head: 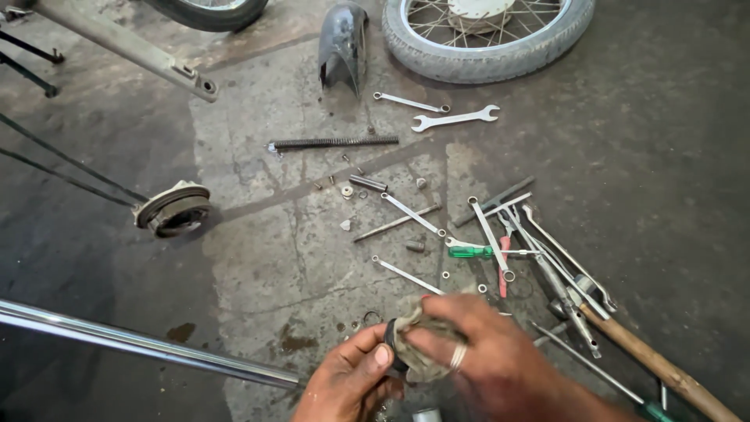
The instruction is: Cleaning and inspecting motorcycle front fork components after disassembly.
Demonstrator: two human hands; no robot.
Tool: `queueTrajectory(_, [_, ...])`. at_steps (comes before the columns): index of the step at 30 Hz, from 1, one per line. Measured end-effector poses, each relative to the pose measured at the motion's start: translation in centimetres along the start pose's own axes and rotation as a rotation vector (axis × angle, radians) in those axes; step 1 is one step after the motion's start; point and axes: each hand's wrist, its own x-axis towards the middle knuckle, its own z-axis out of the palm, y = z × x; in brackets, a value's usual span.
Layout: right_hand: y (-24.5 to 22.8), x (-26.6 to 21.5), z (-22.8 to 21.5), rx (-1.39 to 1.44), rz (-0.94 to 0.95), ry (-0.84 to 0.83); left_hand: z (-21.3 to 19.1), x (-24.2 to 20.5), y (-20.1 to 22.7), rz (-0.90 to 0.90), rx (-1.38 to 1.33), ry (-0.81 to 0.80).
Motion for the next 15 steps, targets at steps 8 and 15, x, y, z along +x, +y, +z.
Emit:
queueTrajectory(8, [1.5, -3.0, 2.7, -0.184, -0.056, -0.204, -2.2, 1.7, -3.0, 0.063, 0.181, 0.053])
queueTrajectory(15, [0.0, -3.2, 3.6, 0.161, 0.506, -0.398, -2.9, 2.2, -5.0, -0.013, 0.758, 0.229])
